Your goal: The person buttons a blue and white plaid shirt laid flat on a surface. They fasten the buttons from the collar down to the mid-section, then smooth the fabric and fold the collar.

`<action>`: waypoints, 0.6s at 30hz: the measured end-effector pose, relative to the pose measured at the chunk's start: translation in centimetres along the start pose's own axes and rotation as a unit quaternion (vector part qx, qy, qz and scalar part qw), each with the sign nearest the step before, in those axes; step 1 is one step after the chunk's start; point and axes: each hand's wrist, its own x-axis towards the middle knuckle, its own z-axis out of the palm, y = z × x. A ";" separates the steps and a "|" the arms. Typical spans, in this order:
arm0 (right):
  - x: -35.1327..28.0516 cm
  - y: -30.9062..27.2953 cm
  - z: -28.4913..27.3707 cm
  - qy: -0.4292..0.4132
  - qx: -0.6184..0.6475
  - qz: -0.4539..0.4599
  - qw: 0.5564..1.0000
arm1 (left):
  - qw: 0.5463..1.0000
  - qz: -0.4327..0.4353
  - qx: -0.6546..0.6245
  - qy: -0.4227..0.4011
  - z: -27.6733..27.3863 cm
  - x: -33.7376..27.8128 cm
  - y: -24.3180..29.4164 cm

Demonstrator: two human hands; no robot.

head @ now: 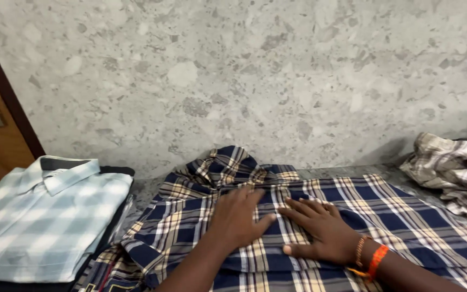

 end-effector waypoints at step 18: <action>2.7 2.4 0.3 -0.053 0.000 -0.011 0.999 | 0.928 -0.342 -0.028 -0.143 -4.8 -0.3 -7.6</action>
